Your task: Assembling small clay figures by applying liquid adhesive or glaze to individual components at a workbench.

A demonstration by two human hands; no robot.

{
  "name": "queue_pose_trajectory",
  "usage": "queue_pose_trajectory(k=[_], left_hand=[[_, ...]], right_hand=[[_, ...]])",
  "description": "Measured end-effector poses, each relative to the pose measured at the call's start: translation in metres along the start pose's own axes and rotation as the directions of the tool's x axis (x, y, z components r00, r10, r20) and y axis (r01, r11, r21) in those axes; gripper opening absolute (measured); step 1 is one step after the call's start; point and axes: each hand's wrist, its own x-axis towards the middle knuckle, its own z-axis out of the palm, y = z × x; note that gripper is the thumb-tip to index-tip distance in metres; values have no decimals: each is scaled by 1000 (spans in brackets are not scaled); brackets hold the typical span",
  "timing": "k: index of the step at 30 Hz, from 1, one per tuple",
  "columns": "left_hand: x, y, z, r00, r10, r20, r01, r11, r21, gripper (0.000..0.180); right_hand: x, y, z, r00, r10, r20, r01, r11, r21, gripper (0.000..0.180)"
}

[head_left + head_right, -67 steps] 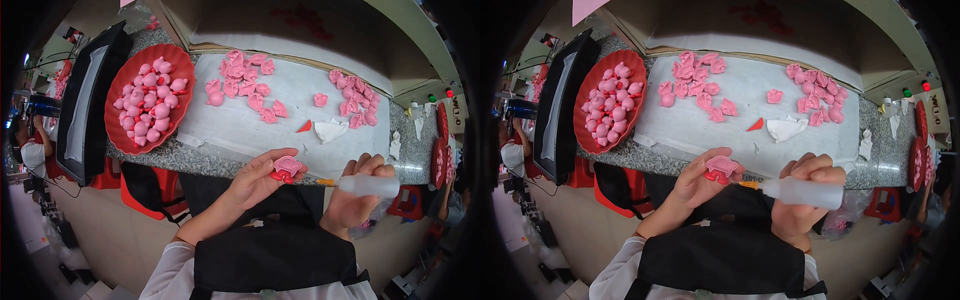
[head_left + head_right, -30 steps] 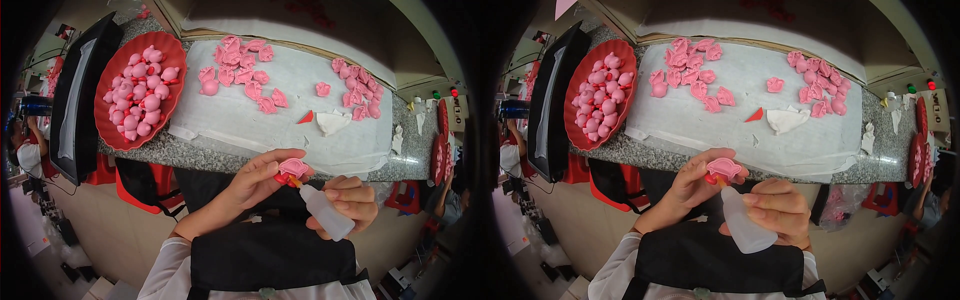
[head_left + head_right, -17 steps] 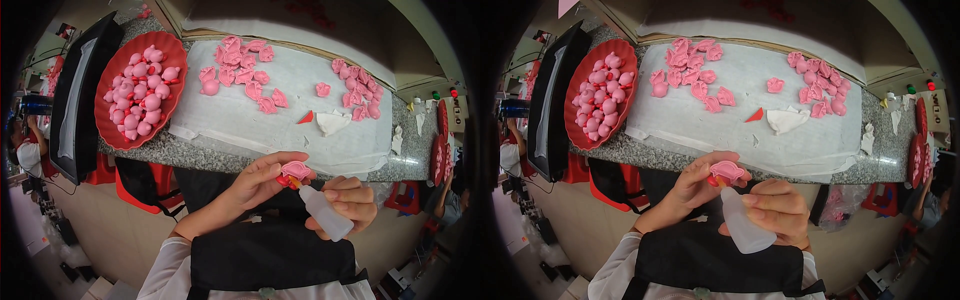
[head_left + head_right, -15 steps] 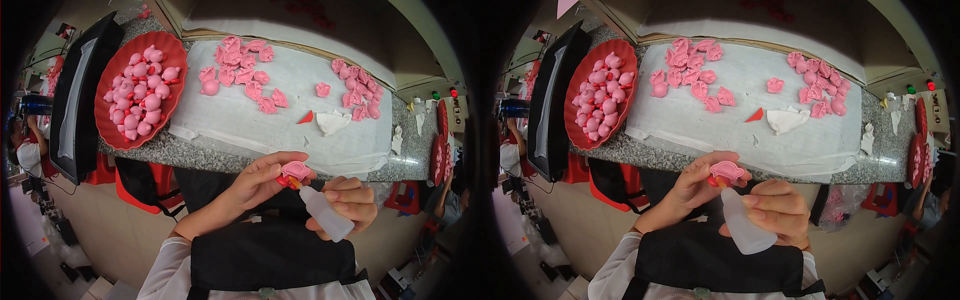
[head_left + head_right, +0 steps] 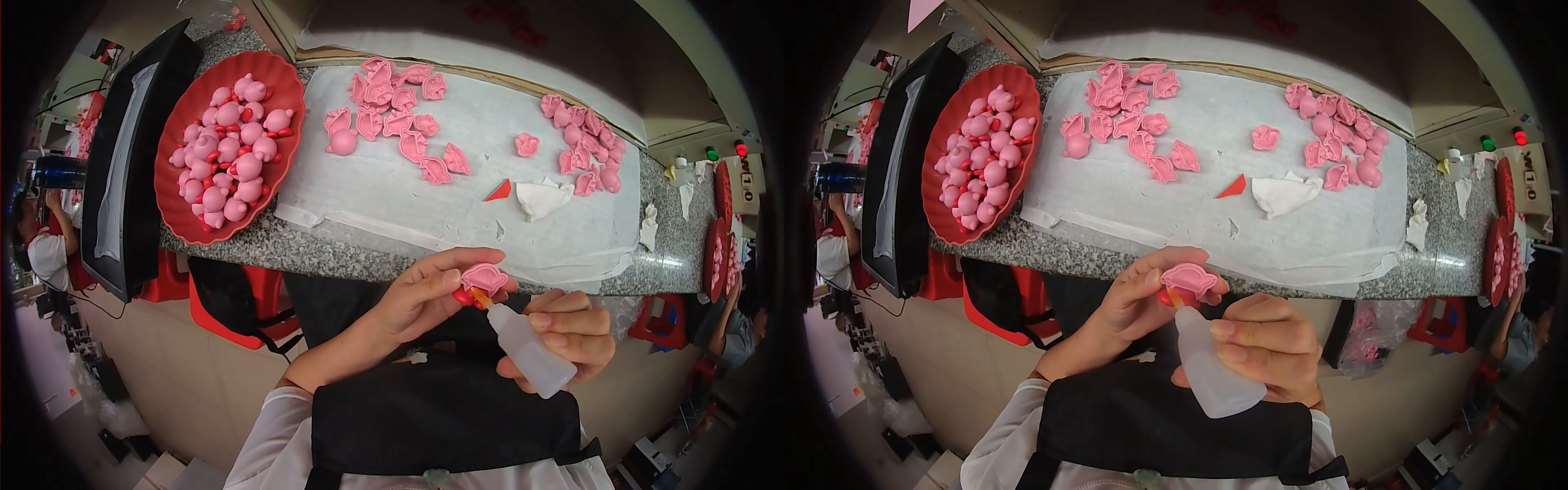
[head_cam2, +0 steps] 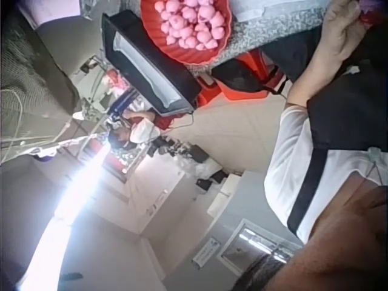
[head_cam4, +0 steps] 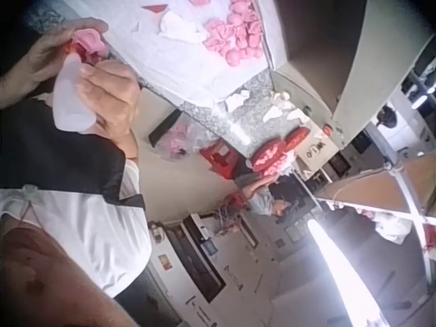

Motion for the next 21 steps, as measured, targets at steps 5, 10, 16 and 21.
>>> queue_pose_trajectory(k=[5,10,16,21], left_hand=[[0,0,-1,1000,-3,5,3,1000,-1,47],[-1,1,0,1000,-8,-7,8,1000,4,47],[-1,0,0,1000,1,-10,-1,1000,26,48],[0,1,1,1000,3,-12,-3,999,49,48]], right_hand=[[0,-1,-2,1000,5,19,-5,1000,10,51],[-1,-3,-3,1000,-2,4,2,1000,5,51],[-2,1,-4,999,-19,50,19,1000,8,53],[-1,-1,0,999,-34,7,34,999,-25,52]])
